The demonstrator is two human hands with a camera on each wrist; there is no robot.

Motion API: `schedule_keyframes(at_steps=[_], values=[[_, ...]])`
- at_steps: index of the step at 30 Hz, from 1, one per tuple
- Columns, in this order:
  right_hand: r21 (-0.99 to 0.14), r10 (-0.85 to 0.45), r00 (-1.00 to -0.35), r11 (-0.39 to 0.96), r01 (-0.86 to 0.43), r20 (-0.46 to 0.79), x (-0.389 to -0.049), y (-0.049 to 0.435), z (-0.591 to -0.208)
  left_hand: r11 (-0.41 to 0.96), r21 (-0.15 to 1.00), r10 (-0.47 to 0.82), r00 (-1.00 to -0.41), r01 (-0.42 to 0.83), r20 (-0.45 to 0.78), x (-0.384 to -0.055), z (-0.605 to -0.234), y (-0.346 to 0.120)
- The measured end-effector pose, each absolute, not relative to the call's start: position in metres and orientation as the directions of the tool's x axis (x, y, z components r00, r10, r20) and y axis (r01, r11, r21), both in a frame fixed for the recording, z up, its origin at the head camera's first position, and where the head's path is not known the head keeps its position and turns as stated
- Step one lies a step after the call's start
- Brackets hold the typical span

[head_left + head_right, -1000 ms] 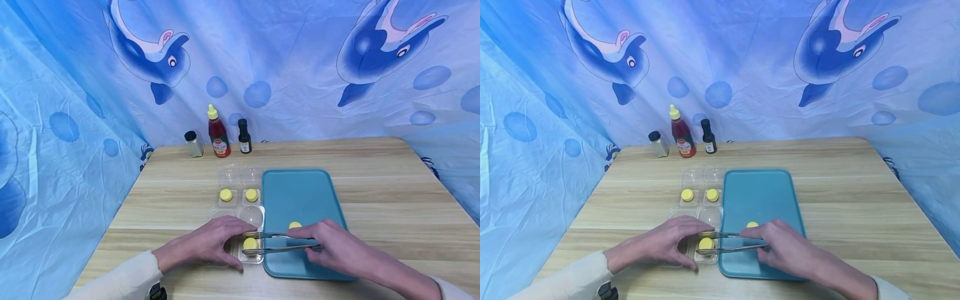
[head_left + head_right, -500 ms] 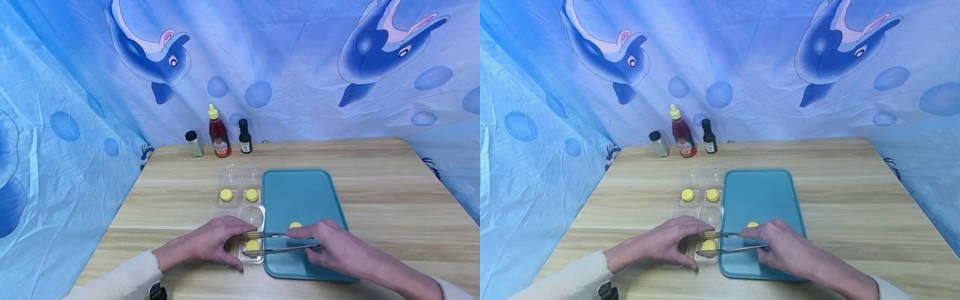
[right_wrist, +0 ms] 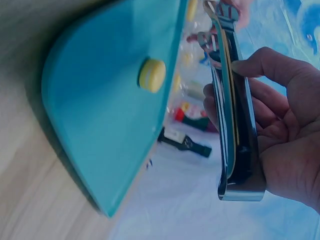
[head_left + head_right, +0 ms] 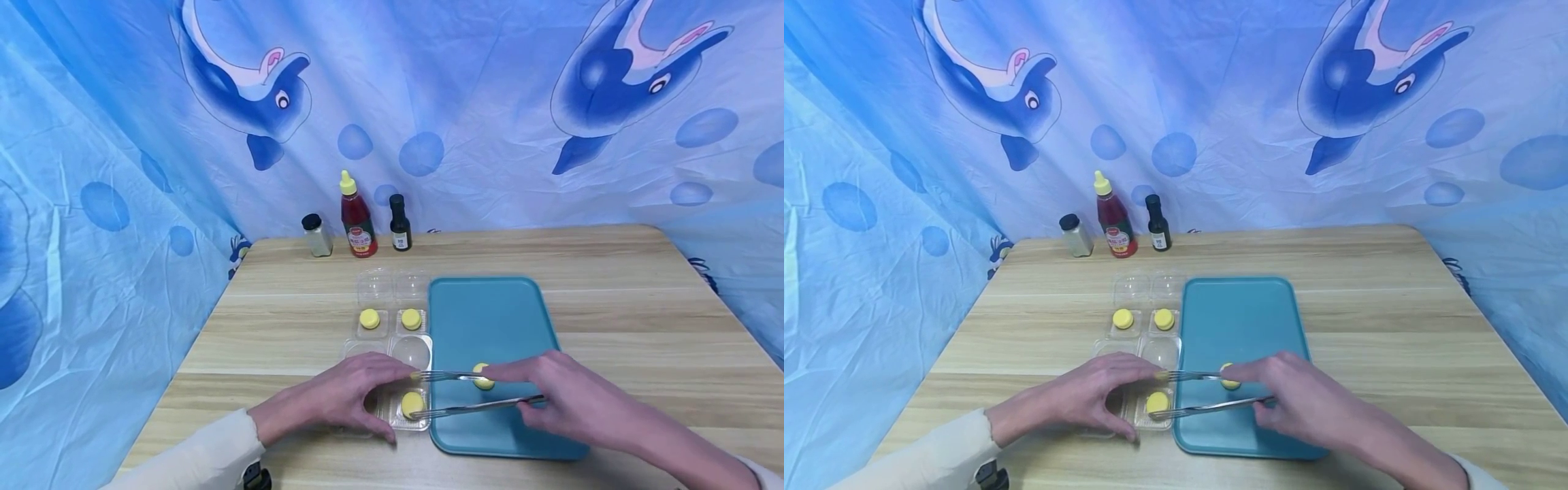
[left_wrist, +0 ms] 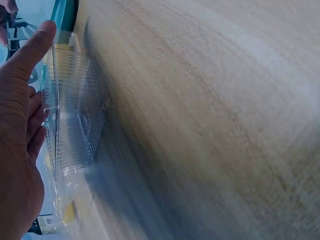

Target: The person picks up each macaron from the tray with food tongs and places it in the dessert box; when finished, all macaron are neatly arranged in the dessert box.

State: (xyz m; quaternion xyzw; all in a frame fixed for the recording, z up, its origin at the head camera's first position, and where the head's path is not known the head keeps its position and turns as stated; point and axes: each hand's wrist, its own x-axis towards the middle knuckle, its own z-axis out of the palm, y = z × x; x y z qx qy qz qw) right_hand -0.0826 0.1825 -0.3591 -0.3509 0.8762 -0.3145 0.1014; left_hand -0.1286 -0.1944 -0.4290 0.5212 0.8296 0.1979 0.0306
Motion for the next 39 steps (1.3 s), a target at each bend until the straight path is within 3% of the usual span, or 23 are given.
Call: schedule_keyframes(at_steps=[3,14,30,33,39], values=[[-0.629,-0.658,-0.753,0.575,-0.523,0.024,-0.083,0.192,-0.356,0.387,0.390,0.866,-0.475,0.836,0.159,-0.129,-0.427,-0.196],[-0.573,-0.599,-0.784,0.591,-0.568,0.160,-0.079,0.233,-0.371,0.422,0.443,0.825,-0.538,0.791,0.174,-0.131,-0.417,-0.214],[-0.639,-0.529,-0.847,0.635,-0.433,0.049,-0.082,0.266,-0.392,0.448,0.323,0.806,-0.533,0.834,0.257,-0.118,-0.422,-0.252],[-0.647,-0.524,-0.851,0.643,-0.410,0.018,-0.083,0.268,-0.394,0.437,0.305,0.805,-0.519,0.846,0.287,-0.115,-0.424,-0.255],[-0.678,-0.513,-0.856,0.653,-0.338,-0.068,-0.085,0.271,-0.397,0.363,0.231,0.818,-0.427,0.903,0.385,-0.114,-0.427,-0.257]])
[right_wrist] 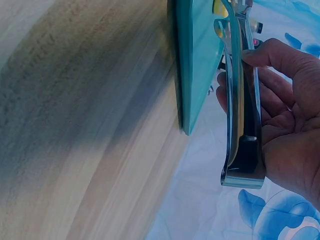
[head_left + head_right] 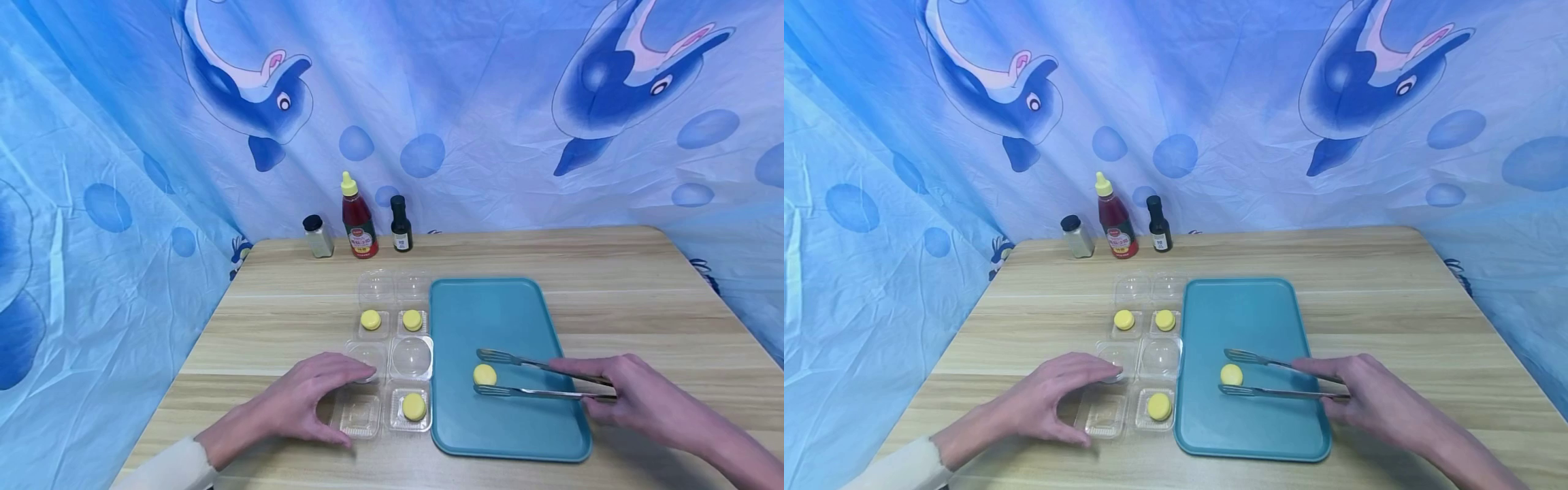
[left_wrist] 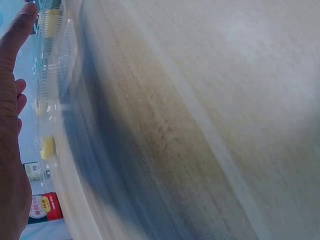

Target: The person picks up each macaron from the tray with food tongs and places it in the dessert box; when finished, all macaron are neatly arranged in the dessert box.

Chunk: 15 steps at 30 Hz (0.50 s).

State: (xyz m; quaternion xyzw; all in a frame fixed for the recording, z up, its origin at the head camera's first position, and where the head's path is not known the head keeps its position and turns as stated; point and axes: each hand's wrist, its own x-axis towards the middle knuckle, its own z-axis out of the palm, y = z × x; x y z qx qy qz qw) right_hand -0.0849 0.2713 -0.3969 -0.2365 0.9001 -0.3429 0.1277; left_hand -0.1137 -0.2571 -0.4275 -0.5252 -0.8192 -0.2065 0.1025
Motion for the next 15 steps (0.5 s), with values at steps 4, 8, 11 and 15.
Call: schedule_keyframes(at_steps=[4,8,11,15], values=[[-0.655,-0.511,-0.858,0.664,-0.360,-0.046,-0.0853,0.2724,-0.4000,0.336,0.202,0.826,-0.391,0.920,0.406,-0.1135,-0.4284,-0.2580],[-0.649,-0.507,-0.860,0.675,-0.352,-0.062,-0.0856,0.2734,-0.4023,0.331,0.202,0.830,-0.386,0.922,0.403,-0.1128,-0.4292,-0.2589],[-0.643,-0.507,-0.859,0.681,-0.350,-0.070,-0.0861,0.2742,-0.4035,0.334,0.198,0.830,-0.388,0.921,0.402,-0.1125,-0.4301,-0.2593],[-0.642,-0.509,-0.858,0.681,-0.352,-0.071,-0.0875,0.2753,-0.4053,0.338,0.192,0.828,-0.388,0.921,0.405,-0.1122,-0.4316,-0.2599]])
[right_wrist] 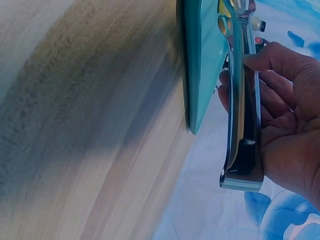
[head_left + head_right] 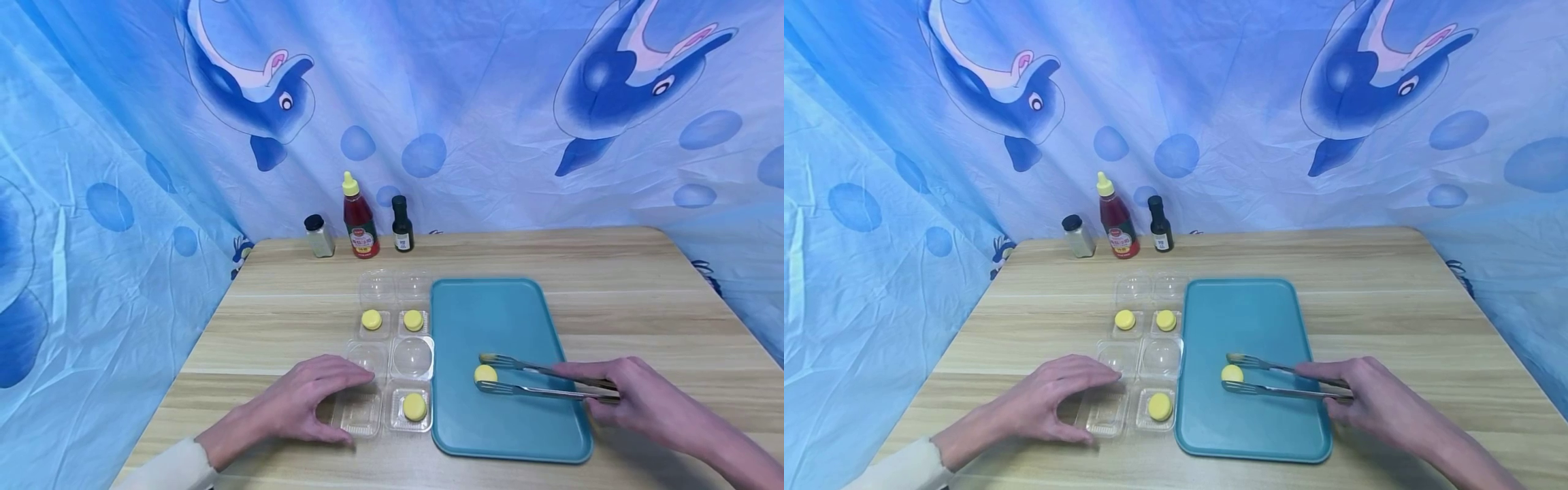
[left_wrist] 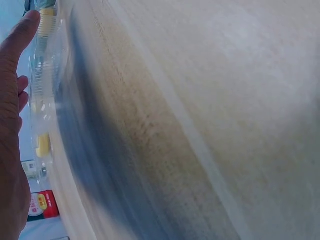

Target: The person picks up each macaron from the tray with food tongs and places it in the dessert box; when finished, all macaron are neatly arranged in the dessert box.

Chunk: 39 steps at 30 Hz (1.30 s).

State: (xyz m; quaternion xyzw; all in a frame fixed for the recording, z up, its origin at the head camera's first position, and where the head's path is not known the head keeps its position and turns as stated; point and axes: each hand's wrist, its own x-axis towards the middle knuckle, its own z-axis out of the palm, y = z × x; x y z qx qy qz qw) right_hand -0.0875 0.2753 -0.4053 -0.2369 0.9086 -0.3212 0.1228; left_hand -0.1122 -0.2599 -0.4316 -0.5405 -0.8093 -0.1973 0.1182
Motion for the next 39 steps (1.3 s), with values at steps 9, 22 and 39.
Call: schedule_keyframes(at_steps=[9,22,39], values=[[-0.664,-0.504,-0.860,0.671,-0.330,-0.082,-0.0873,0.2744,-0.4072,0.360,0.185,0.826,-0.405,0.914,0.392,-0.1116,-0.4348,-0.2625],[-0.662,-0.494,-0.867,0.672,-0.331,-0.068,-0.0852,0.2734,-0.4063,0.401,0.220,0.830,-0.454,0.889,0.324,-0.1117,-0.4353,-0.2617],[-0.680,-0.522,-0.853,0.626,-0.383,-0.001,-0.0869,0.2683,-0.4011,0.421,0.238,0.827,-0.478,0.875,0.294,-0.1138,-0.4364,-0.2623]])
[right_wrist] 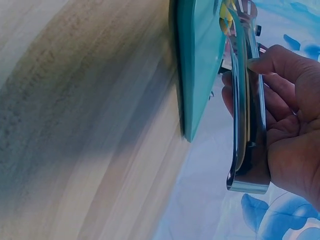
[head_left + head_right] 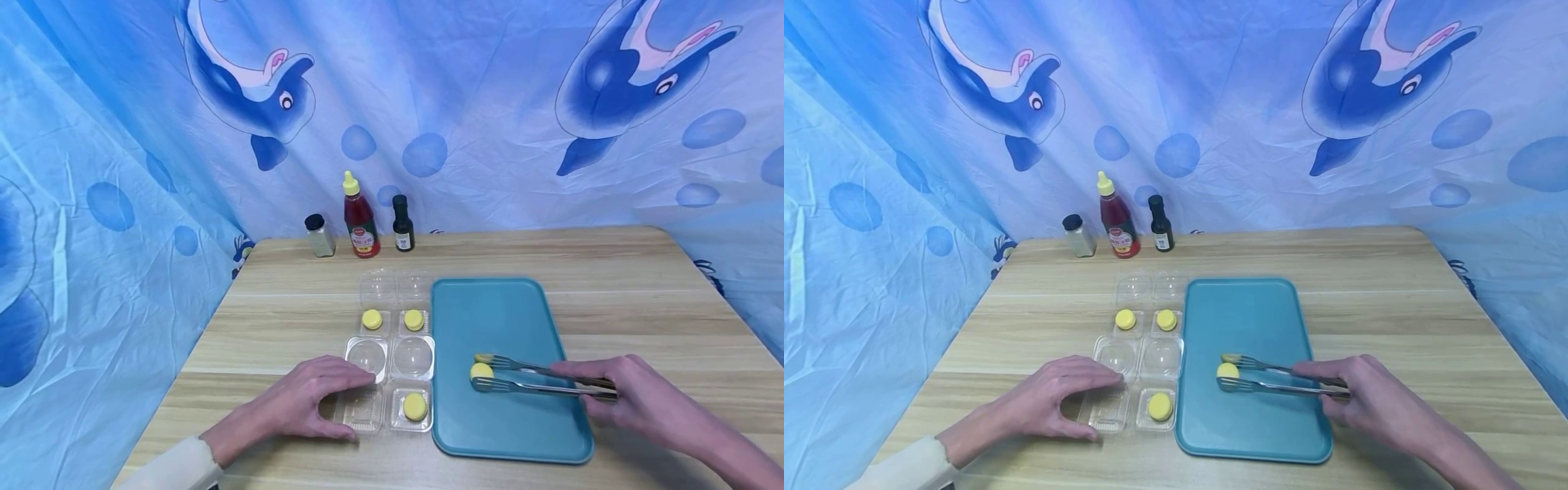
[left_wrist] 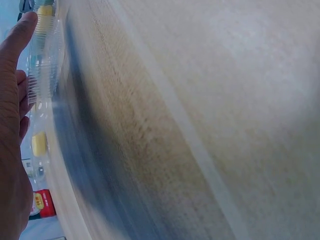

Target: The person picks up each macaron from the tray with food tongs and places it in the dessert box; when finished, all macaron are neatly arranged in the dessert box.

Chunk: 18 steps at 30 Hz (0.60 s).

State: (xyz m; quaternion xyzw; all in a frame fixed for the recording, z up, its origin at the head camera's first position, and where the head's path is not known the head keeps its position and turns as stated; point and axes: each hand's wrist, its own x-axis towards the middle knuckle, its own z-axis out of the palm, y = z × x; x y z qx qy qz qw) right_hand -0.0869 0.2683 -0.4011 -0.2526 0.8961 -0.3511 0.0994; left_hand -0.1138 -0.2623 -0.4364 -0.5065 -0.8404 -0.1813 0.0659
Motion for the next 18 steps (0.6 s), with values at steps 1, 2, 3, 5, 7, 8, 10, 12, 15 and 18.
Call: schedule_keyframes(at_steps=[1,2,3,5,7,8,10,12,15,18], values=[[-0.684,-0.527,-0.850,0.618,-0.388,0.007,-0.087,0.268,-0.400,0.424,0.238,0.827,-0.480,0.874,0.292,-0.114,-0.436,-0.262],[-0.685,-0.531,-0.847,0.612,-0.396,0.016,-0.087,0.267,-0.399,0.426,0.238,0.826,-0.482,0.873,0.291,-0.114,-0.436,-0.262],[-0.683,-0.534,-0.845,0.608,-0.406,0.027,-0.087,0.266,-0.398,0.427,0.239,0.826,-0.484,0.872,0.290,-0.114,-0.437,-0.262],[-0.681,-0.541,-0.840,0.598,-0.423,0.046,-0.087,0.264,-0.396,0.429,0.241,0.825,-0.486,0.871,0.288,-0.114,-0.436,-0.262],[-0.678,-0.547,-0.834,0.589,-0.440,0.067,-0.087,0.261,-0.393,0.431,0.246,0.823,-0.490,0.868,0.287,-0.114,-0.436,-0.261],[-0.675,-0.549,-0.833,0.587,-0.447,0.074,-0.087,0.258,-0.391,0.431,0.248,0.823,-0.491,0.868,0.287,-0.114,-0.436,-0.261],[-0.681,-0.563,-0.822,0.568,-0.463,0.090,-0.088,0.253,-0.388,0.430,0.250,0.822,-0.491,0.868,0.289,-0.114,-0.436,-0.261],[-0.693,-0.575,-0.813,0.549,-0.467,0.092,-0.089,0.246,-0.384,0.428,0.250,0.822,-0.490,0.868,0.292,-0.114,-0.436,-0.261],[-0.714,-0.600,-0.796,0.525,-0.464,0.077,-0.090,0.231,-0.379,0.428,0.246,0.822,-0.488,0.870,0.295,-0.114,-0.436,-0.261],[-0.727,-0.616,-0.786,0.517,-0.451,0.049,-0.090,0.214,-0.374,0.433,0.249,0.820,-0.493,0.866,0.291,-0.114,-0.437,-0.261]])
